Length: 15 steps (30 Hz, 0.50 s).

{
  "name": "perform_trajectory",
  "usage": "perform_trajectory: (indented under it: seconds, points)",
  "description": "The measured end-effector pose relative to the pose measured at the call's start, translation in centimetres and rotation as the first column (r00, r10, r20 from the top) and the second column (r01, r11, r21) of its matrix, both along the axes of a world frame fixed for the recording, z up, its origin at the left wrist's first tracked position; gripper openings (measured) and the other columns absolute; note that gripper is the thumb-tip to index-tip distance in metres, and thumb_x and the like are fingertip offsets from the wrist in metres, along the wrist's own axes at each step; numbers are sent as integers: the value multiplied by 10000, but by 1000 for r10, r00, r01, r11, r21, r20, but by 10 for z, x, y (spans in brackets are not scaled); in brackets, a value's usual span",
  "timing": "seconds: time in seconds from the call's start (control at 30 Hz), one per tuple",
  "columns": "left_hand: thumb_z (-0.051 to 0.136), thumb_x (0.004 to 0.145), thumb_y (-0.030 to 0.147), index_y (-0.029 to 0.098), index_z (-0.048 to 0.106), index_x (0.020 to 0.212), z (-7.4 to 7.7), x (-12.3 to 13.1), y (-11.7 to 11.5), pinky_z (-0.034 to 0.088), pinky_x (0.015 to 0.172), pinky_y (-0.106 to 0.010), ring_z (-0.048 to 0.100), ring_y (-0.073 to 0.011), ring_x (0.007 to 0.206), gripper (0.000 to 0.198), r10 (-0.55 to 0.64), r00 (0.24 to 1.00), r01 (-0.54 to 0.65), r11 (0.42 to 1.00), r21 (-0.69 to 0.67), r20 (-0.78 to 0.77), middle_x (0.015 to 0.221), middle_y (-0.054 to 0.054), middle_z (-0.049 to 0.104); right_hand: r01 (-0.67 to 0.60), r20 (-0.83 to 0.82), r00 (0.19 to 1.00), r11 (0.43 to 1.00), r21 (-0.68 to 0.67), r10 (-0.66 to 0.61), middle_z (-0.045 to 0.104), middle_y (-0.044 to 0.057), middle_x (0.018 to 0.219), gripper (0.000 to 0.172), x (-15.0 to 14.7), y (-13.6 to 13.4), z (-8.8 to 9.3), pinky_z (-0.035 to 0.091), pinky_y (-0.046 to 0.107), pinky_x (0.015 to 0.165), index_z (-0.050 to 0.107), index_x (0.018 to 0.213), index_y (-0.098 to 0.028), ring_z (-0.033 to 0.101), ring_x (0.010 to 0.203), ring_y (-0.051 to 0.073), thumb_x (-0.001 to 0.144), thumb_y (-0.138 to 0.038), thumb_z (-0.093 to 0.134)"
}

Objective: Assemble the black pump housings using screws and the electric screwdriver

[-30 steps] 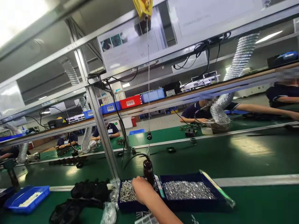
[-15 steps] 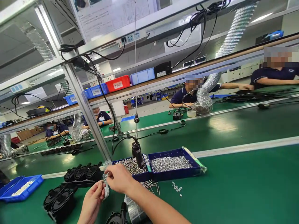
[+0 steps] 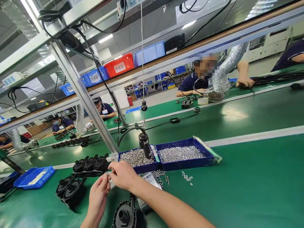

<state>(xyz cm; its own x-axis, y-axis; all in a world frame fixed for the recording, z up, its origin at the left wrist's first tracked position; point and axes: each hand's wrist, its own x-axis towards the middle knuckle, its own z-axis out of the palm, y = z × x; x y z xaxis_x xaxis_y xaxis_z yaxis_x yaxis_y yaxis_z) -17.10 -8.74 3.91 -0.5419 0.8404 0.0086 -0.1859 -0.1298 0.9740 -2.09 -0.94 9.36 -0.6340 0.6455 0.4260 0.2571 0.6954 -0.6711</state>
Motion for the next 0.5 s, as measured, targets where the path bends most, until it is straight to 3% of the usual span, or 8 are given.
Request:
perform_trajectory:
  seconds: [0.13,0.27,0.4,0.5]
  points:
    - [947,622,671,116,778,861,-1,1,-4,354,495,-175,423,-78,539,627,48,997,-46,998,33,-56,575,28,535,7,-20,1000,999,-34,-8,816,55,921,254,-3,-4,-2,505,287,817,796,1103,-207,759,915,264,900,-140,659]
    - [975,597,625,111,814,1069,-4,-1,-8,448,529,-216,520,-124,595,716,128,986,-119,990,80,-112,672,-19,648,-28,-98,995,992,-125,16,808,50,884,243,-5,-1,-5,514,268,777,794,1086,-196,753,842,230,893,-126,663]
    - [954,629,624,128,825,1038,-3,-6,-10,493,538,-248,561,-153,593,656,165,959,-138,982,129,-230,701,-46,695,-138,-192,977,955,-263,89,798,42,840,239,-7,11,-16,528,234,706,793,1046,-158,744,773,192,848,-88,679]
    - [931,664,630,142,816,966,-2,-11,-12,508,541,-247,583,-167,594,585,175,925,-130,980,151,-338,678,-46,690,-259,-249,953,894,-365,174,784,39,782,226,-9,20,-25,534,218,646,795,1010,-135,738,716,184,808,-77,711]
